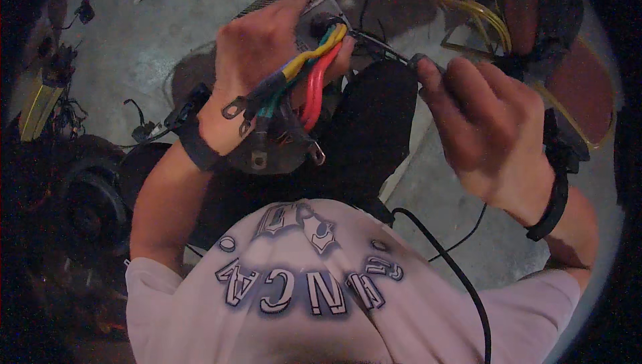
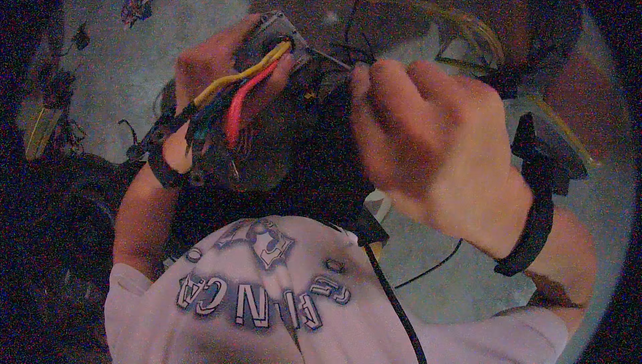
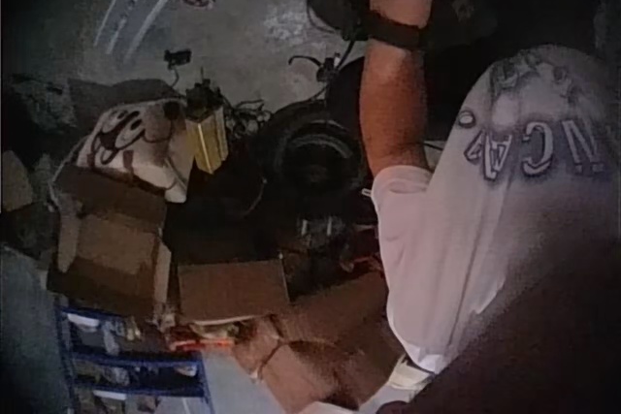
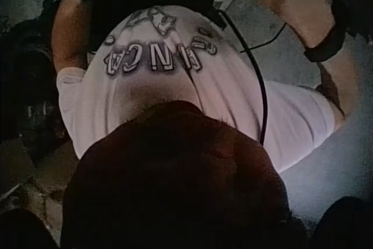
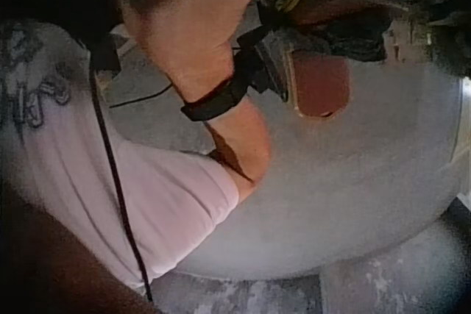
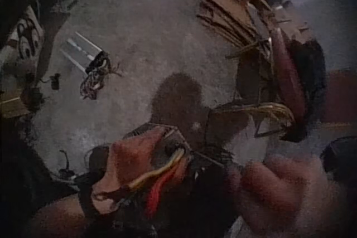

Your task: Repairing an electronic component by cutting and stripping wires.

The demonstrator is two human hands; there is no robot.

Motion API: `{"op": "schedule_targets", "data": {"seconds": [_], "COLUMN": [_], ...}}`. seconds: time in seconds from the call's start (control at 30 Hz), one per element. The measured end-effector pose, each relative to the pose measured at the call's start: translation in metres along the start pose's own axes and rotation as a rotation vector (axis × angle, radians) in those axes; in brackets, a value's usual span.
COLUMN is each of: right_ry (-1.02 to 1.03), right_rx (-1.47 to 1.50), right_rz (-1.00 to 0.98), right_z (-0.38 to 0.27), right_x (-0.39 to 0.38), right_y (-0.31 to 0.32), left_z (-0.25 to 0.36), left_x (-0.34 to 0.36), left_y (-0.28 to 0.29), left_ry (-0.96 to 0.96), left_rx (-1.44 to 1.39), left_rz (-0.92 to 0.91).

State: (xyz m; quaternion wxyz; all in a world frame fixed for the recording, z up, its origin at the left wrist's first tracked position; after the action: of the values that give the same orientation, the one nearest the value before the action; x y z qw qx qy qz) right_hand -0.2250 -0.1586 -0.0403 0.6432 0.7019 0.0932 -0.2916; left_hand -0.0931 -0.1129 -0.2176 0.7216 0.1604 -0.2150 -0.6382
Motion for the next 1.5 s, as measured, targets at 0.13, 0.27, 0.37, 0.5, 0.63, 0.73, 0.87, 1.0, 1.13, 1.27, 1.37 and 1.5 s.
{"op": "schedule_targets", "data": {"seconds": [0.13, 0.27, 0.37, 0.5, 0.63, 0.73, 0.87, 1.0, 1.13, 1.27, 1.37, 1.5], "right_ry": [0.008, -0.082, -0.114, -0.097, -0.052, 0.009, 0.019, 0.056, 0.1, 0.125, 0.17, 0.152], "right_rx": [0.063, 0.087, 0.104, 0.069, -0.087, -0.177, -0.128, -0.168, -0.215, -0.142, -0.191, -0.092], "right_rz": [0.033, 0.053, 0.069, 0.092, 0.036, 0.022, 0.102, 0.131, 0.215, 0.22, 0.203, 0.261], "right_z": [0.007, 0.01, 0.014, 0.016, 0.019, 0.018, 0.012, 0.006, -0.003, 0.008, 0.017, 0.017], "right_x": [0.002, -0.002, -0.001, -0.004, -0.006, -0.011, -0.021, -0.027, -0.031, -0.029, -0.023, -0.023], "right_y": [-0.002, -0.01, -0.011, -0.007, -0.007, -0.006, -0.009, -0.008, -0.011, -0.006, -0.007, -0.004], "left_z": [-0.003, 0.001, 0.0, 0.008, 0.012, 0.014, 0.028, 0.028, 0.029, 0.027, 0.027, 0.024], "left_x": [0.0, 0.004, 0.003, 0.009, 0.016, 0.026, 0.028, 0.025, 0.016, 0.005, 0.003, 0.005], "left_y": [-0.007, -0.01, -0.01, -0.011, -0.011, -0.014, -0.008, -0.005, 0.0, 0.0, -0.001, -0.003], "left_ry": [-0.018, 0.018, 0.036, 0.033, 0.076, 0.155, 0.179, 0.13, 0.073, 0.04, -0.046, -0.053], "left_rx": [0.036, -0.02, 0.014, 0.058, -0.011, -0.012, 0.051, 0.051, 0.081, 0.072, -0.012, 0.001], "left_rz": [0.031, -0.05, -0.03, 0.019, 0.013, -0.138, -0.172, -0.148, -0.088, -0.039, 0.134, 0.083]}}
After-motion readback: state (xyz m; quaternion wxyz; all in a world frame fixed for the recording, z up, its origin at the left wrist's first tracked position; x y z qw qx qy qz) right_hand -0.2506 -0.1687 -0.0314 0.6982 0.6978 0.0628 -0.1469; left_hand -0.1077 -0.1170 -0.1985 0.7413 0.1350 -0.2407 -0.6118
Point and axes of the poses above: each hand's wrist, its own x-axis towards the middle knuckle, its own y-axis out of the back of the hand, z = x × y, the point moved 5 cm from there along x, towards the middle knuckle, and after that the axes turned 4 degrees about -z, right-handed, at the moved point
